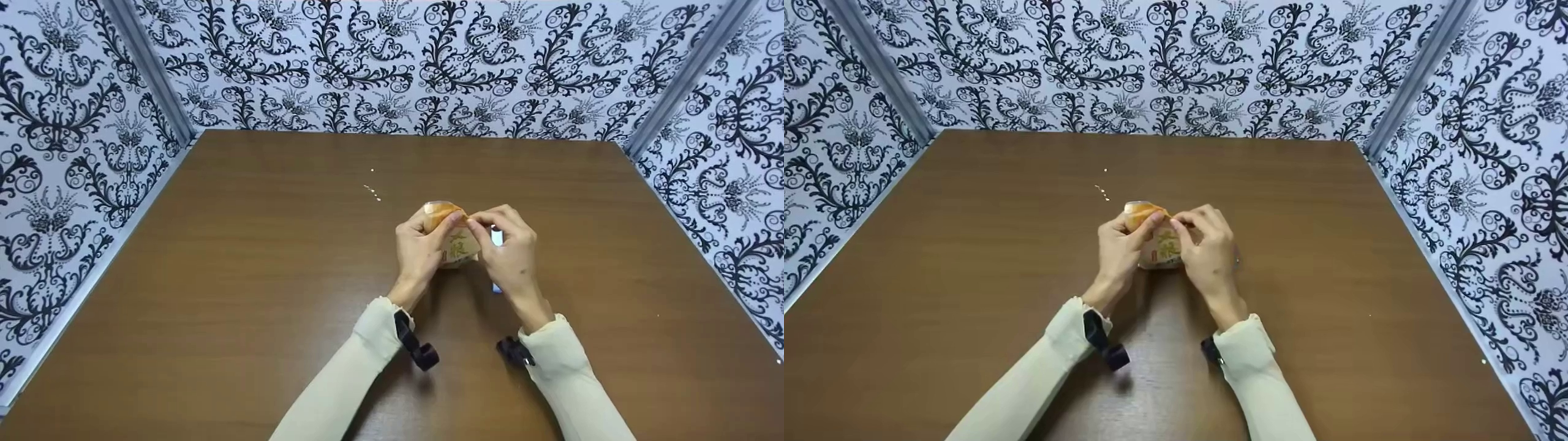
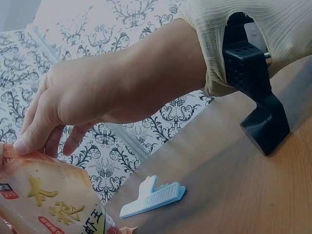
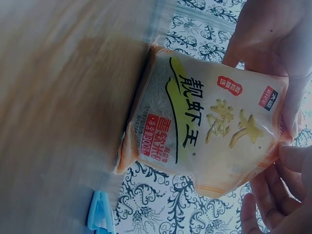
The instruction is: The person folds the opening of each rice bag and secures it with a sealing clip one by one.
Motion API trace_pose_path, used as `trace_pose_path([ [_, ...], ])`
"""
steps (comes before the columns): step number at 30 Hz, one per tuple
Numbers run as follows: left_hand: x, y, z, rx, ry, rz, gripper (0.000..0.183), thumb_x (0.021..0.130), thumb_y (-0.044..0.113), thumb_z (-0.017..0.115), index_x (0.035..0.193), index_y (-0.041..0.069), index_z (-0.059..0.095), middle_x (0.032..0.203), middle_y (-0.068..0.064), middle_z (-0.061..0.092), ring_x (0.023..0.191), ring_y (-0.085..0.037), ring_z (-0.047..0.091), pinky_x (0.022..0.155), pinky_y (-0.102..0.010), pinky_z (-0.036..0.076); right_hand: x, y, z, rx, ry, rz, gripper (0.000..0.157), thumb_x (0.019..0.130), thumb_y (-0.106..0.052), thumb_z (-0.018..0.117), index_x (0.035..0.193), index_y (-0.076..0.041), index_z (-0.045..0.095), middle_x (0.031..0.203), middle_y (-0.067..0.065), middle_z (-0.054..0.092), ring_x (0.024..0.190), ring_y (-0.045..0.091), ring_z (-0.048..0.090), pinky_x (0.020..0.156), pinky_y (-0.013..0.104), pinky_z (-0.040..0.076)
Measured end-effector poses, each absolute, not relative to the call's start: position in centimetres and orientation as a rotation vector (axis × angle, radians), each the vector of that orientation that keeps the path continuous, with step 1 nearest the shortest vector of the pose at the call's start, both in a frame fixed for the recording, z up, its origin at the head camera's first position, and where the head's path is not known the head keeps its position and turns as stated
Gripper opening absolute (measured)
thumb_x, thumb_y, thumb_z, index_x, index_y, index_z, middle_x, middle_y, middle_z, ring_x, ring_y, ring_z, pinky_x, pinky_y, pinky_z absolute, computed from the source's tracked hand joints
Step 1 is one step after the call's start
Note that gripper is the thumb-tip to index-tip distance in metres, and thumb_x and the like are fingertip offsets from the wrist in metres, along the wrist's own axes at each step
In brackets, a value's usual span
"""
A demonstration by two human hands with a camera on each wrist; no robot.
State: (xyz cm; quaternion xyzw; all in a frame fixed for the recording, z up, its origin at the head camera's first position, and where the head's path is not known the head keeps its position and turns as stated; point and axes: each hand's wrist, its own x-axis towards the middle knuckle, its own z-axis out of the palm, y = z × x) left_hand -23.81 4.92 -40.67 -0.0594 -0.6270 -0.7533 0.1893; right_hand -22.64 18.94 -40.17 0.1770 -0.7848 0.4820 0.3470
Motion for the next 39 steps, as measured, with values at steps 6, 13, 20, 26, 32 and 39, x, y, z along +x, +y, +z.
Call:
trace_pose_path([
  [6,-23.75,4.72,-40.83,-0.154,-1.759,-2.129,0.017,0.086,0.011,0.085,0.085,-0.005,0.079,0.098,-0.016,0.080,0.080,-0.005,0.070,0.071,-0.023,0.058,-22.65,18.97,-40.44,0.472,-2.047,1.240,0.009,0.094,-0.011,0.077,0.091,-0.003,0.079,0.090,0.007,0.072,0.085,0.008,0.060,0.079,0.017,0.049],
  [13,-23.72,4.44,-40.93,-0.162,-1.767,-2.117,0.016,0.087,0.012,0.084,0.092,-0.003,0.081,0.100,-0.016,0.079,0.082,-0.006,0.070,0.073,-0.024,0.059,-22.63,18.89,-40.50,0.482,-2.054,1.202,0.008,0.094,-0.011,0.077,0.091,-0.003,0.079,0.089,0.006,0.071,0.084,0.008,0.059,0.077,0.014,0.048],
  [20,-23.94,4.37,-40.93,-0.164,-1.759,-2.121,0.016,0.087,0.012,0.084,0.091,-0.004,0.081,0.101,-0.015,0.079,0.083,-0.006,0.070,0.073,-0.023,0.058,-22.84,18.99,-40.44,0.475,-2.059,1.211,0.005,0.094,-0.009,0.077,0.089,-0.008,0.079,0.088,0.005,0.071,0.084,0.009,0.060,0.077,0.014,0.048],
  [26,-23.97,4.49,-40.93,-0.143,-1.764,-2.117,0.016,0.087,0.012,0.085,0.091,-0.003,0.081,0.099,-0.014,0.079,0.081,-0.004,0.068,0.071,-0.021,0.057,-22.96,19.10,-40.56,0.465,-2.055,1.213,0.005,0.093,-0.008,0.078,0.089,-0.008,0.079,0.087,0.005,0.071,0.084,0.009,0.060,0.077,0.014,0.048],
  [32,-24.02,4.63,-40.84,-0.150,-1.775,-2.110,0.016,0.087,0.013,0.085,0.094,-0.002,0.081,0.100,-0.015,0.079,0.082,-0.005,0.069,0.073,-0.024,0.058,-22.93,19.32,-40.62,0.463,-2.054,1.207,0.005,0.093,-0.009,0.078,0.089,-0.008,0.079,0.086,0.005,0.071,0.085,0.007,0.060,0.078,0.016,0.048],
  [39,-24.06,4.78,-40.77,-0.161,-1.778,-2.104,0.017,0.087,0.013,0.084,0.094,-0.002,0.081,0.099,-0.016,0.080,0.080,-0.006,0.070,0.072,-0.024,0.059,-22.84,19.42,-40.49,0.456,-2.053,1.199,0.005,0.093,-0.009,0.078,0.089,-0.006,0.079,0.086,0.005,0.071,0.085,0.008,0.060,0.079,0.015,0.048],
])
